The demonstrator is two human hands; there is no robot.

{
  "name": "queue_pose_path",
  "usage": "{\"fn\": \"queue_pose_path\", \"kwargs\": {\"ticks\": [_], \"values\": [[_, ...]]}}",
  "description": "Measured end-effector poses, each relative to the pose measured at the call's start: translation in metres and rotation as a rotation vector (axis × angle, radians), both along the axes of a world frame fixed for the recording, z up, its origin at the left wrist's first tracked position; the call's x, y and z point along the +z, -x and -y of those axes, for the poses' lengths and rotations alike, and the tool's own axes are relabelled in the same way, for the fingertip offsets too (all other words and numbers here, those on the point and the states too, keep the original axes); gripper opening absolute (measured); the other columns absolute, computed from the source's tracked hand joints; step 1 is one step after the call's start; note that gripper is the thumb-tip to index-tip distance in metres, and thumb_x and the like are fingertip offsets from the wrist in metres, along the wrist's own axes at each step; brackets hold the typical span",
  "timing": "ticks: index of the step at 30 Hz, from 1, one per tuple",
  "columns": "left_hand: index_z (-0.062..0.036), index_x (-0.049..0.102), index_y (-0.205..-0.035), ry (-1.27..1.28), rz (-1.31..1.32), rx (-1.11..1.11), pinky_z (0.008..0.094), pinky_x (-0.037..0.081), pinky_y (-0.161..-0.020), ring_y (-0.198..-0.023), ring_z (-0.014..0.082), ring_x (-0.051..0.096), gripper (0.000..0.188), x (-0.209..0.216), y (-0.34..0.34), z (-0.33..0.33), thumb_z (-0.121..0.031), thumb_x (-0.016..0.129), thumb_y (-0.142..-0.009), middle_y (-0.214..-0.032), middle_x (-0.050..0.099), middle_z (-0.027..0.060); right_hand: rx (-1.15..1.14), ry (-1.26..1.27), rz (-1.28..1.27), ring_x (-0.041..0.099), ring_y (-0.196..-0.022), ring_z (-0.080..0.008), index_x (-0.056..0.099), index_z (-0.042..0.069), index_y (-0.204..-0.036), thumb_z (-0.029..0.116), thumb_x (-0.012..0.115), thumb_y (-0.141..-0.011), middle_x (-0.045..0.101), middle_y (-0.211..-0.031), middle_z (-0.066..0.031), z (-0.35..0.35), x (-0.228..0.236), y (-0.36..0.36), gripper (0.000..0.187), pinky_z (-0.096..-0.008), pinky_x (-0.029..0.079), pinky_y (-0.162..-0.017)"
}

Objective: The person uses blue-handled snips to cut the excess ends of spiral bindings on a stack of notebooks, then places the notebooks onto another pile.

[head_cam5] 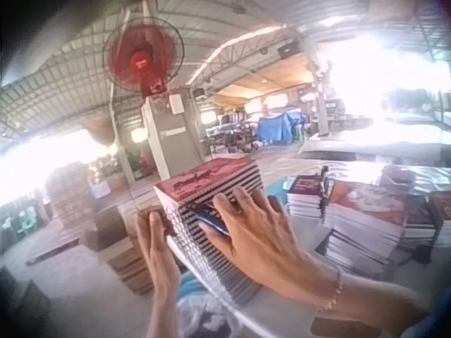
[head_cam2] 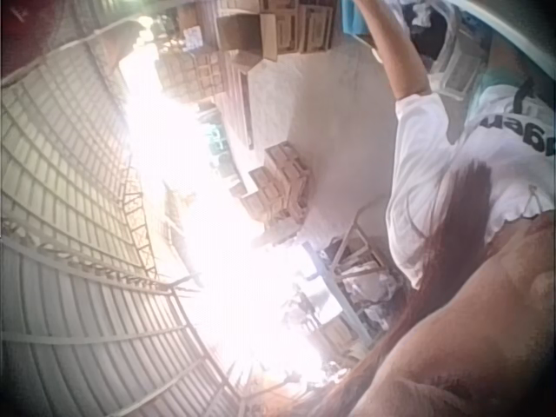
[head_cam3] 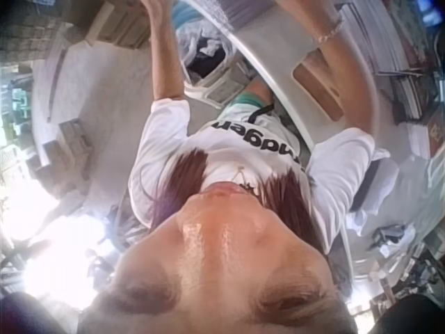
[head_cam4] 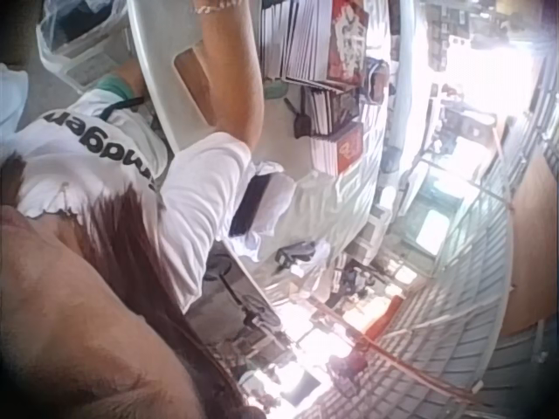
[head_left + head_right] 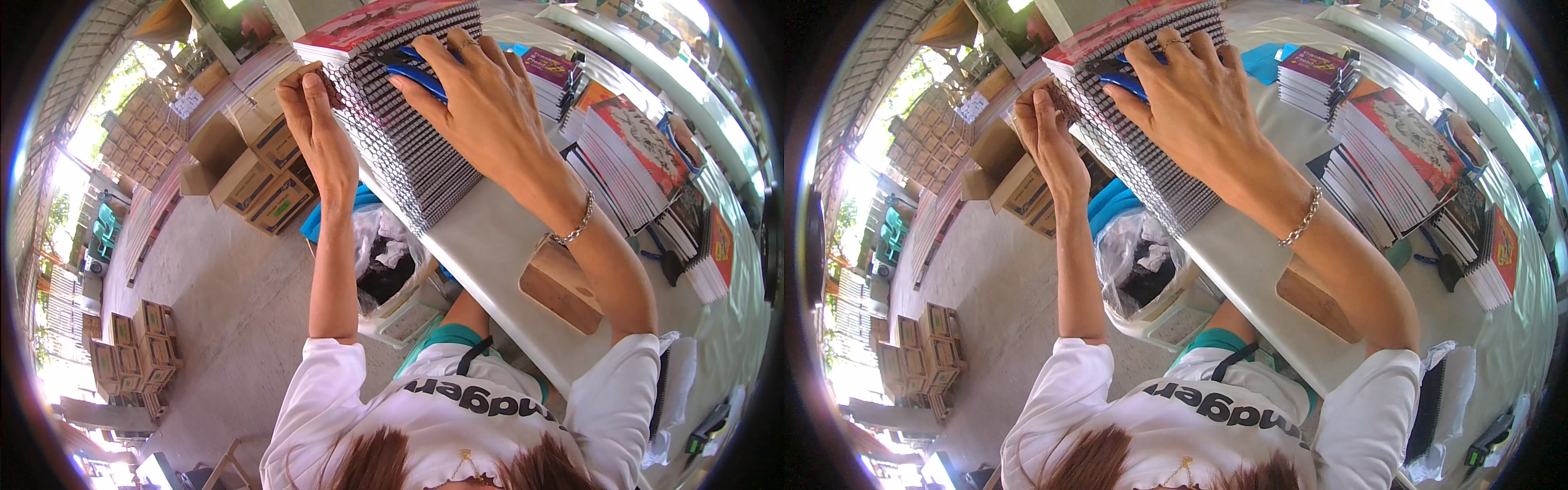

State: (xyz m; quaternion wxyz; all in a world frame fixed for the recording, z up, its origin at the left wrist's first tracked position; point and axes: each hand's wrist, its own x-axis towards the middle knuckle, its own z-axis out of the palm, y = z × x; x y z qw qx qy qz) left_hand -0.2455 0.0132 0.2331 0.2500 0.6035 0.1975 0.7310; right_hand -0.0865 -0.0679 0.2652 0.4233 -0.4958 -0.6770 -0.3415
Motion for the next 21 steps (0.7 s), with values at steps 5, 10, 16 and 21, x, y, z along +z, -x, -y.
{"fn": "queue_pose_path", "kwargs": {"ticks": [5,10,16,21], "values": [[-0.0058,0.053,-0.115,0.070,-0.048,0.009,0.0222,0.041,-0.078,-0.086,0.0057,0.049,0.035,-0.003,-0.002,0.002,-0.037,0.043,-0.103,-0.099,0.053,-0.0006,-0.020,0.094,-0.014,0.060,-0.098,-0.0317,0.061,0.008,-0.112,0.038,0.065,-0.089,0.061,-0.110,-0.0151,-0.003,-0.008,0.000,0.038,-0.0473,0.047,-0.084],[-0.0054,0.051,-0.115,0.055,-0.067,-0.058,0.0263,0.039,-0.086,-0.091,0.0108,0.047,0.044,-0.006,-0.010,0.001,-0.046,0.039,-0.103,-0.099,0.049,0.0009,0.005,-0.008,-0.001,0.059,-0.095,-0.0314,0.065,0.007,-0.105,0.039,0.064,-0.088,0.062,-0.105,-0.0176,-0.012,-0.011,0.004,0.036,-0.0487,0.045,-0.082],[-0.0024,0.048,-0.108,-0.054,-0.166,0.151,0.0266,0.037,-0.076,-0.082,0.0101,0.040,0.032,0.000,-0.019,0.010,-0.034,0.043,-0.104,-0.092,0.047,0.0033,0.064,0.150,-0.057,0.067,-0.079,-0.0306,0.065,0.006,-0.094,0.038,0.062,-0.090,0.067,-0.084,-0.0147,-0.008,-0.001,0.007,0.032,-0.0455,0.053,-0.070],[-0.0033,0.047,-0.108,-0.053,-0.171,0.148,0.0271,0.037,-0.078,-0.083,0.0104,0.040,0.032,0.000,-0.019,0.012,-0.034,0.040,-0.105,-0.092,0.046,0.0036,0.050,0.486,-0.131,0.069,-0.073,-0.0302,0.064,0.007,-0.090,0.038,0.062,-0.090,0.067,-0.078,-0.0119,0.004,0.014,0.011,0.032,-0.0449,0.054,-0.064]]}}
